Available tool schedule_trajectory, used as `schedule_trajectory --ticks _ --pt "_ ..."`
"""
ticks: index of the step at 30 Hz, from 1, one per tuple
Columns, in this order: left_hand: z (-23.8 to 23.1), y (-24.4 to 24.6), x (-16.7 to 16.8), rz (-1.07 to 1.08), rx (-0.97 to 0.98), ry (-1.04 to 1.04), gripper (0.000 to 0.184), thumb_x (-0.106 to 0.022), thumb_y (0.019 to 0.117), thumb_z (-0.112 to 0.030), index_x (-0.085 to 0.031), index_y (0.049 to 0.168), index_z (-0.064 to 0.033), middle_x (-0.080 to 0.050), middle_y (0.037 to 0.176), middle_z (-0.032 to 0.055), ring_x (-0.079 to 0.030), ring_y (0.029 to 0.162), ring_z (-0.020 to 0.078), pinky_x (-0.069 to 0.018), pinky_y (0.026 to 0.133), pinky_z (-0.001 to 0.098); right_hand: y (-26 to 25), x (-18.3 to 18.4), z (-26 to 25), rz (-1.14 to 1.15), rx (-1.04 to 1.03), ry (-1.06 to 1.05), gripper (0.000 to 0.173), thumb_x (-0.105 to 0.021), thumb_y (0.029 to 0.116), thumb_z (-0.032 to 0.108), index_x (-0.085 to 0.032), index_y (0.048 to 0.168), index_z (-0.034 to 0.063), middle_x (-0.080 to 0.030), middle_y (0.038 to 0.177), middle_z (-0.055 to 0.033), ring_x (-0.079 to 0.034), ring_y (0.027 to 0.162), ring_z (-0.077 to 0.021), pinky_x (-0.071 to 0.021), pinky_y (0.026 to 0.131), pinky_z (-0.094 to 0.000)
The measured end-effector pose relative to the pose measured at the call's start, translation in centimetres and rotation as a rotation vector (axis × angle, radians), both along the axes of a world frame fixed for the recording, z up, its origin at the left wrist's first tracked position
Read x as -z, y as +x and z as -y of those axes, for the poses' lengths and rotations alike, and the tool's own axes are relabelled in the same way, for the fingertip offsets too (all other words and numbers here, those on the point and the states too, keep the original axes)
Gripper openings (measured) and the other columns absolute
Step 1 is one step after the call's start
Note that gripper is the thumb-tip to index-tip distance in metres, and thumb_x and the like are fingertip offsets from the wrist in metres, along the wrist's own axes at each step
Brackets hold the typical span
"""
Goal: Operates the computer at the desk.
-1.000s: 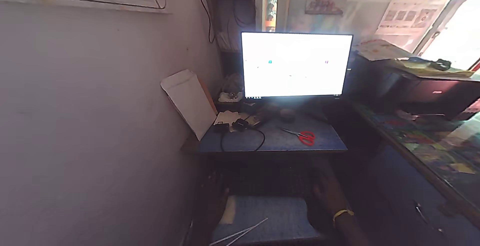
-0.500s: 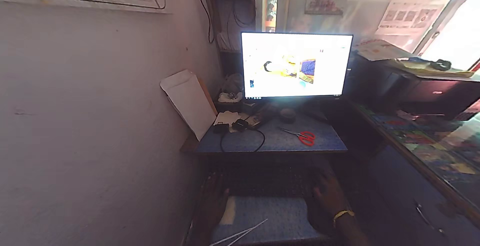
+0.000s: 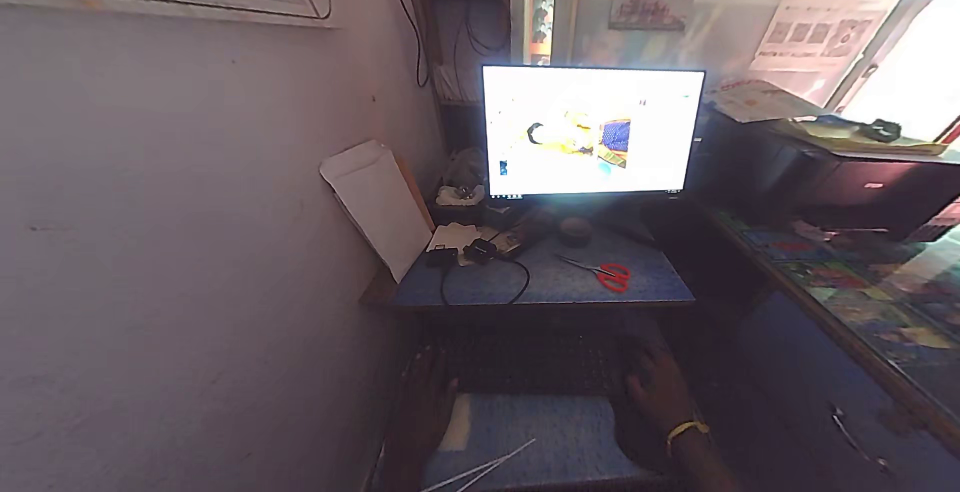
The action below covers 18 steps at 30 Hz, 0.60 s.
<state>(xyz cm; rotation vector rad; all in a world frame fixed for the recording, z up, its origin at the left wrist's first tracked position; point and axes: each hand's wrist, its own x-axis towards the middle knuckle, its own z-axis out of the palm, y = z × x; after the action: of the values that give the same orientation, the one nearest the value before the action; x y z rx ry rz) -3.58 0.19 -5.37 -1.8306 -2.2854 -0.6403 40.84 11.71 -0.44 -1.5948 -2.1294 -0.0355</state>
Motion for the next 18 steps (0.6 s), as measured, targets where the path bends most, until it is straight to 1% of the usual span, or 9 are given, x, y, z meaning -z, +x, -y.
schedule_trajectory --ticks 2,3,4,7,10,14,16,18 --pt "-0.04 -0.12 0.13 -0.026 0.009 0.008 0.070 -0.023 0.1047 -0.058 -0.043 0.156 -0.0154 -0.036 0.165 0.0121 -0.031 0.153 0.0324 -0.0226 0.124 0.0566 -0.06 -0.19 0.03 0.022 0.007 -0.027 0.046 -0.060 0.0869 0.035 -0.073 0.125 0.0129 -0.060 0.144 -0.0115 -0.055 0.135 -0.0344 -0.0455 0.111 -0.0529" --pt "-0.13 -0.26 0.35 -0.054 0.013 0.017 0.069 -0.024 0.1049 -0.057 -0.044 0.156 -0.0149 -0.037 0.164 0.0119 -0.032 0.153 0.0319 -0.0242 0.124 0.0548 -0.07 -0.49 0.09 0.043 0.016 -0.077 0.048 -0.060 0.0887 0.037 -0.070 0.130 0.0145 -0.058 0.147 -0.0096 -0.052 0.139 -0.0326 -0.0430 0.114 -0.0523" --pt "-0.17 -0.31 0.50 -0.071 0.015 0.022 0.069 -0.025 0.1050 -0.057 -0.044 0.156 -0.0144 -0.038 0.163 0.0118 -0.033 0.153 0.0316 -0.0250 0.124 0.0541 -0.05 -0.58 0.08 0.048 0.019 -0.100 0.048 -0.061 0.0891 0.037 -0.070 0.131 0.0146 -0.057 0.149 -0.0095 -0.051 0.139 -0.0321 -0.0429 0.114 -0.0520" --pt "-0.05 -0.27 0.47 -0.053 0.002 0.021 0.068 -0.027 0.1047 -0.058 -0.044 0.156 -0.0159 -0.038 0.164 0.0111 -0.032 0.153 0.0311 -0.0239 0.124 0.0544 0.00 -0.21 -0.03 0.046 0.014 -0.068 0.048 -0.059 0.0880 0.036 -0.071 0.129 0.0137 -0.058 0.147 -0.0099 -0.054 0.136 -0.0321 -0.0456 0.111 -0.0516" --pt "-0.09 -0.26 0.57 -0.045 0.007 0.027 0.068 -0.026 0.1048 -0.057 -0.044 0.156 -0.0161 -0.037 0.164 0.0118 -0.032 0.153 0.0321 -0.0231 0.124 0.0557 -0.06 -0.34 0.11 0.042 0.019 -0.070 0.047 -0.060 0.0887 0.035 -0.071 0.129 0.0126 -0.058 0.147 -0.0115 -0.054 0.136 -0.0334 -0.0447 0.112 -0.0520" --pt "-0.17 -0.31 0.56 -0.026 0.005 0.037 0.068 -0.026 0.1044 -0.058 -0.044 0.156 -0.0172 -0.037 0.164 0.0113 -0.032 0.153 0.0316 -0.0237 0.124 0.0561 -0.16 -0.31 0.06 0.034 0.022 -0.049 0.047 -0.060 0.0876 0.036 -0.072 0.127 0.0133 -0.059 0.146 -0.0110 -0.055 0.136 -0.0329 -0.0456 0.111 -0.0514" --pt "-0.14 -0.15 0.37 0.005 0.015 0.043 0.069 -0.026 0.1043 -0.059 -0.043 0.157 -0.0174 -0.037 0.164 0.0122 -0.031 0.153 0.0325 -0.0233 0.124 0.0568 -0.08 -0.28 0.09 0.015 0.030 -0.030 0.048 -0.060 0.0879 0.035 -0.072 0.127 0.0100 -0.060 0.144 -0.0141 -0.055 0.134 -0.0354 -0.0461 0.110 -0.0526" --pt "-0.26 0.04 0.04 0.020 0.027 0.030 0.068 -0.028 0.1042 -0.057 -0.044 0.156 -0.0168 -0.037 0.163 0.0137 -0.032 0.153 0.0344 -0.0229 0.124 0.0577 0.06 -0.52 0.14 0.011 0.061 -0.062 0.048 -0.061 0.0893 0.034 -0.070 0.130 0.0092 -0.058 0.146 -0.0152 -0.054 0.136 -0.0361 -0.0457 0.111 -0.0523"
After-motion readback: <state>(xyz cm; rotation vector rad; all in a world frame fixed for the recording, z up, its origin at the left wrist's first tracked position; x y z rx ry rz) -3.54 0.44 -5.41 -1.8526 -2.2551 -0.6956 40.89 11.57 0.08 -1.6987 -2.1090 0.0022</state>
